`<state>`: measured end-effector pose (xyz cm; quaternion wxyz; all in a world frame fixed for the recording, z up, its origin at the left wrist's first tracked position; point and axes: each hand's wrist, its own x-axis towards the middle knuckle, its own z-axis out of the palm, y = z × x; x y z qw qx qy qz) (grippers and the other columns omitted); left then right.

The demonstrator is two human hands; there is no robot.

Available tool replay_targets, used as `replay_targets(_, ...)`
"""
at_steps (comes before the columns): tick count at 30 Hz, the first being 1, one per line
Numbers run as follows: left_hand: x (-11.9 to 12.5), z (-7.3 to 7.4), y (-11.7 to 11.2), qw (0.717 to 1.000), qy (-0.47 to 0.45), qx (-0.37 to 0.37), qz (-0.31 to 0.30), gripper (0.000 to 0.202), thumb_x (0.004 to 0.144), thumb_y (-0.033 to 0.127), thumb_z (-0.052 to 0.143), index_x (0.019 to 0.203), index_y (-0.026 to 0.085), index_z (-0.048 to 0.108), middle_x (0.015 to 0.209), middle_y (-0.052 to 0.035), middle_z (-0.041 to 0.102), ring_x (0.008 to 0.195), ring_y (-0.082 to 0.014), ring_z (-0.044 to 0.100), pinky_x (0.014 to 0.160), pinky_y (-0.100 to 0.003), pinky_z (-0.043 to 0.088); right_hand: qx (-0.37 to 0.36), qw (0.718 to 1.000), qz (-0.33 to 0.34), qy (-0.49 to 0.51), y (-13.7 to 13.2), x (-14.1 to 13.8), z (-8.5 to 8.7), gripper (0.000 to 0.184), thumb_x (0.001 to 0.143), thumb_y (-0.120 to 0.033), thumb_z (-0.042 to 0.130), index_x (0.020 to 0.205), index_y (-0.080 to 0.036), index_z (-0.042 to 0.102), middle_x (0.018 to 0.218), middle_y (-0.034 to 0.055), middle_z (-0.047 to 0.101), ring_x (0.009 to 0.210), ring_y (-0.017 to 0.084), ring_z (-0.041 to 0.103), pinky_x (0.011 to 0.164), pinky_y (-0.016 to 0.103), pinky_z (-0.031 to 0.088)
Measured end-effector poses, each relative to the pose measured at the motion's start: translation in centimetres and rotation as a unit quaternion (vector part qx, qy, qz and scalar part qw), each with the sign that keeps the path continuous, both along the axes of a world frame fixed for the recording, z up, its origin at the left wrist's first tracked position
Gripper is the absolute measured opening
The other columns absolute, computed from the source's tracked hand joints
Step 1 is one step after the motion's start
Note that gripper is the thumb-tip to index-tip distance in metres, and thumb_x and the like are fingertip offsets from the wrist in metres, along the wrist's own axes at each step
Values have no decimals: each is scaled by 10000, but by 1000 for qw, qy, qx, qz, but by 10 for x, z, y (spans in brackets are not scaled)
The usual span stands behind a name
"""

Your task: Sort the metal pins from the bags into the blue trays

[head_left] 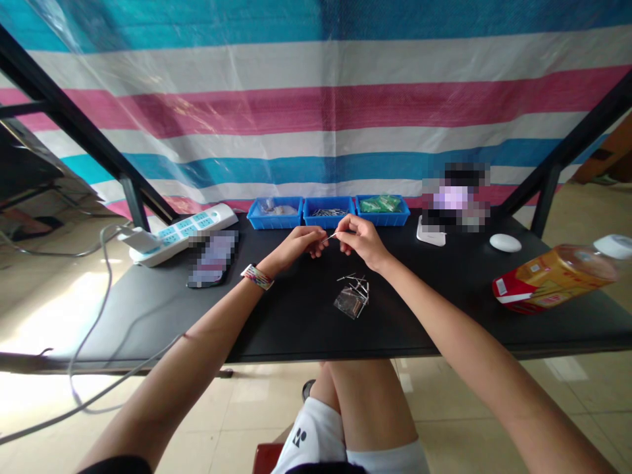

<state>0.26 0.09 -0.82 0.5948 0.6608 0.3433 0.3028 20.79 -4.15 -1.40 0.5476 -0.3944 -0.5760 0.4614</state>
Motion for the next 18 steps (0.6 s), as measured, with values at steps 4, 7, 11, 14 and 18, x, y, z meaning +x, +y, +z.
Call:
replay_targets(4,0,0,1,999,-18,24,26,423,841,562,787,814,165,647,664,-8,635,583,-123,596,572,-235,464,-47,999,-8,9,0,0,0,222,730,-333,761,833,-208,609,772,-25,663,526,94,598,436,186,446)
replay_targets(7,0,1,2,997,-10,57,45,428,834,564,803,824,161,659,650,-1,633,575,-114,579,570,-232,454,-90,996,-3,30,-1,0,2,251,728,-353,782,859,-205,627,786,-14,682,538,97,606,439,185,467)
replay_targets(11,0,1,1,995,-7,80,59,421,777,526,866,861,149,698,677,4,641,589,-106,578,577,-228,452,-119,992,-6,36,-2,0,3,260,749,-378,800,845,-202,636,759,-11,680,541,99,607,439,182,483)
replay_targets(14,1,2,-1,994,-10,84,66,411,752,501,885,851,148,698,702,4,640,596,-101,578,571,-225,448,-129,990,-12,45,-1,-1,1,253,741,-354,812,841,-203,636,762,-7,689,557,103,617,452,185,508)
replay_targets(18,2,4,-2,995,-13,70,69,384,786,490,850,880,161,674,700,12,627,588,-104,586,550,-218,436,-114,992,-30,55,1,-2,-2,254,709,-327,833,823,-203,643,791,-5,674,631,129,661,472,199,551)
